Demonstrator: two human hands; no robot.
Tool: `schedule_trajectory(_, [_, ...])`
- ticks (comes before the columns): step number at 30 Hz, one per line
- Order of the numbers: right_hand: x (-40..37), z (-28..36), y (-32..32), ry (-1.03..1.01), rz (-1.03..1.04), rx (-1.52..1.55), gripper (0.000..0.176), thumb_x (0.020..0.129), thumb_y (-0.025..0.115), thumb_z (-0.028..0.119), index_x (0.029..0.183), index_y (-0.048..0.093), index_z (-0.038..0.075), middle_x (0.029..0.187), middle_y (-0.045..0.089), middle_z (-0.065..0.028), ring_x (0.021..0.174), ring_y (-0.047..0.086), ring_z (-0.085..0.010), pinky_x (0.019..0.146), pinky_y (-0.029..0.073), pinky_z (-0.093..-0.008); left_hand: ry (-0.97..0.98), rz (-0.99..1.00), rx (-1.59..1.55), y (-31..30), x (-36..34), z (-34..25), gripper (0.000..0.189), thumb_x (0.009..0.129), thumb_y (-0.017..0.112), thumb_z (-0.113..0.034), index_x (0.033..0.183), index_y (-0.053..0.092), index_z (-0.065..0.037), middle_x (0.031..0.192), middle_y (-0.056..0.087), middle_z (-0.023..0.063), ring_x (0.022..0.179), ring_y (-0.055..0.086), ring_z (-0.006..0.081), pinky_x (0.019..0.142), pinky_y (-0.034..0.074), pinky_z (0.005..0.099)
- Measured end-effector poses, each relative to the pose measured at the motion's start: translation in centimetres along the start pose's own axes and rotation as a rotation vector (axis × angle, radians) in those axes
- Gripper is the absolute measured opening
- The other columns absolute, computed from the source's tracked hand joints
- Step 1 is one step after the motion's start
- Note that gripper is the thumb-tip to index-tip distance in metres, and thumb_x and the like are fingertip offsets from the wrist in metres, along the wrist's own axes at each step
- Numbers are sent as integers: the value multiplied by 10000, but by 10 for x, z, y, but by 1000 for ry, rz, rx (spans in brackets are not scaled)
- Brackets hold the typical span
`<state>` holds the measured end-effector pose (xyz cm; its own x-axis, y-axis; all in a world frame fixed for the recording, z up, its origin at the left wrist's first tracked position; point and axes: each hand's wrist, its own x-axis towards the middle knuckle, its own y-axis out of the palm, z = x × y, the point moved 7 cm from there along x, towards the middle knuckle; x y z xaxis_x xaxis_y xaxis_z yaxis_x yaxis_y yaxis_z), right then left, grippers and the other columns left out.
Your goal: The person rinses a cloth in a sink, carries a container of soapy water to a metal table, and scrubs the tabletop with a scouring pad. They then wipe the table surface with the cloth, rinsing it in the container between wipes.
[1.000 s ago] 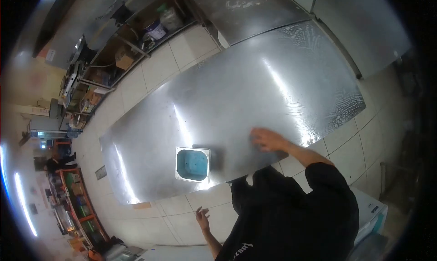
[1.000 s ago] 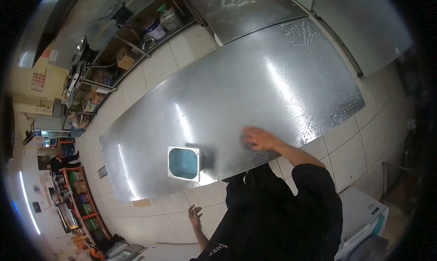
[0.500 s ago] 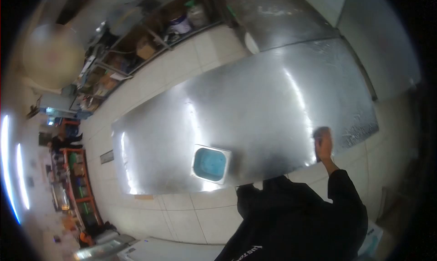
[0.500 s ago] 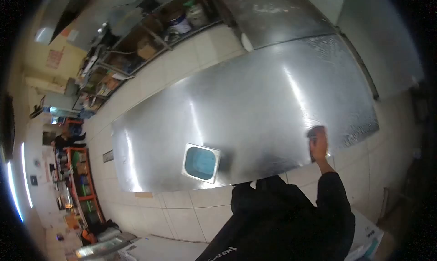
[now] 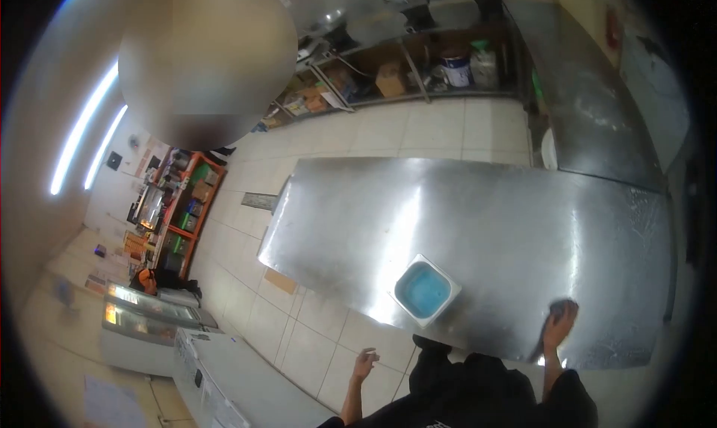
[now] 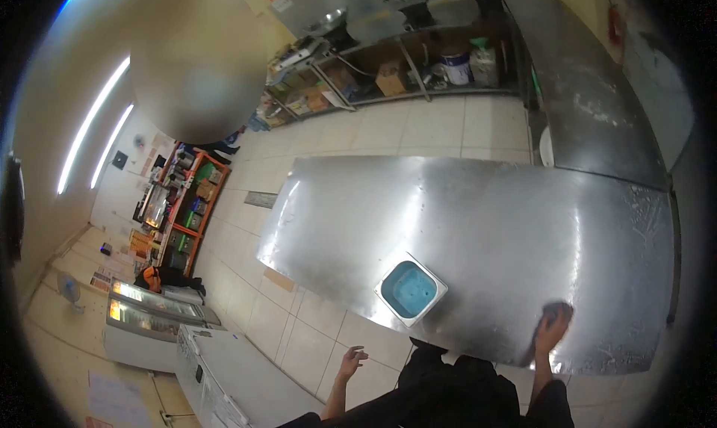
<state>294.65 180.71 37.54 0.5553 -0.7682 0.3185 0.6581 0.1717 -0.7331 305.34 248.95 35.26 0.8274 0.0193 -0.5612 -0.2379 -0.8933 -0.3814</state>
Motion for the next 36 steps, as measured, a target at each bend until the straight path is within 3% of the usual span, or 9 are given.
schedule_trajectory(5, [-42,-22,-13,-275,212,26,398,858,612,132,1227,555,-6,1211,505,-234,1149,471,-395,1012,373,-506,-67,-190,-118,4,-20,54,499,988,556,-383,1224,534,56,1011,711,178,877,700,240,683,581,409])
schedule_trajectory(7, [-52,-42,-1,-370,-180,-21,323,880,594,152,1169,590,6,1038,596,-194,1004,534,-368,939,413,-488,-11,99,-441,39,-35,111,401,950,608,-304,1212,562,-5,998,712,184,890,701,279,681,579,477])
schedule_trajectory(8, [-45,-10,-12,-473,-200,1,390,880,618,138,1236,552,-4,1140,581,-216,1078,533,-374,996,393,-506,-243,139,-277,41,-58,139,393,950,607,-298,1214,558,-10,997,710,183,896,698,280,686,578,476])
schedule_trajectory(9, [-33,-17,2,-56,-16,-55,484,847,676,111,1290,515,0,1250,539,-242,1170,509,-397,1046,377,-489,-447,168,-140,41,-85,166,386,951,605,-291,1216,554,-15,996,708,182,902,696,282,692,577,476])
schedule_trajectory(12, [39,152,28,83,263,634,636,874,731,198,1389,390,45,1346,510,-219,1197,524,-418,1009,441,-435,-589,176,-22,25,-128,194,366,953,601,-270,1223,542,-30,993,702,180,921,690,286,708,573,475])
schedule_trajectory(16, [22,363,33,-446,896,639,695,849,734,395,1372,418,63,1279,546,-217,1127,554,-383,980,455,-438,-547,65,-62,9,-139,185,343,956,595,-243,1232,526,-50,989,694,176,947,681,292,730,568,473])
schedule_trajectory(21, [-56,439,160,-666,1281,73,627,844,689,393,1308,477,27,1155,623,-226,1149,558,-397,938,451,-502,-217,-277,-265,-36,-116,107,323,1013,492,-237,1275,492,-47,1030,681,166,959,683,273,741,569,425])
schedule_trajectory(25, [-71,430,226,-873,701,-209,444,748,740,225,1142,600,75,1004,654,-172,995,613,-353,803,497,-441,-252,-319,-360,-3,-138,87,342,1015,490,-258,1262,517,-24,1051,679,176,994,678,268,782,567,438])
schedule_trajectory(36, [-75,426,218,-963,909,-165,599,709,787,231,1247,557,105,1179,563,-214,1126,556,-439,785,544,-506,-641,-73,-312,105,-194,180,373,990,541,-298,1253,539,-34,1076,687,158,995,676,222,808,554,403])
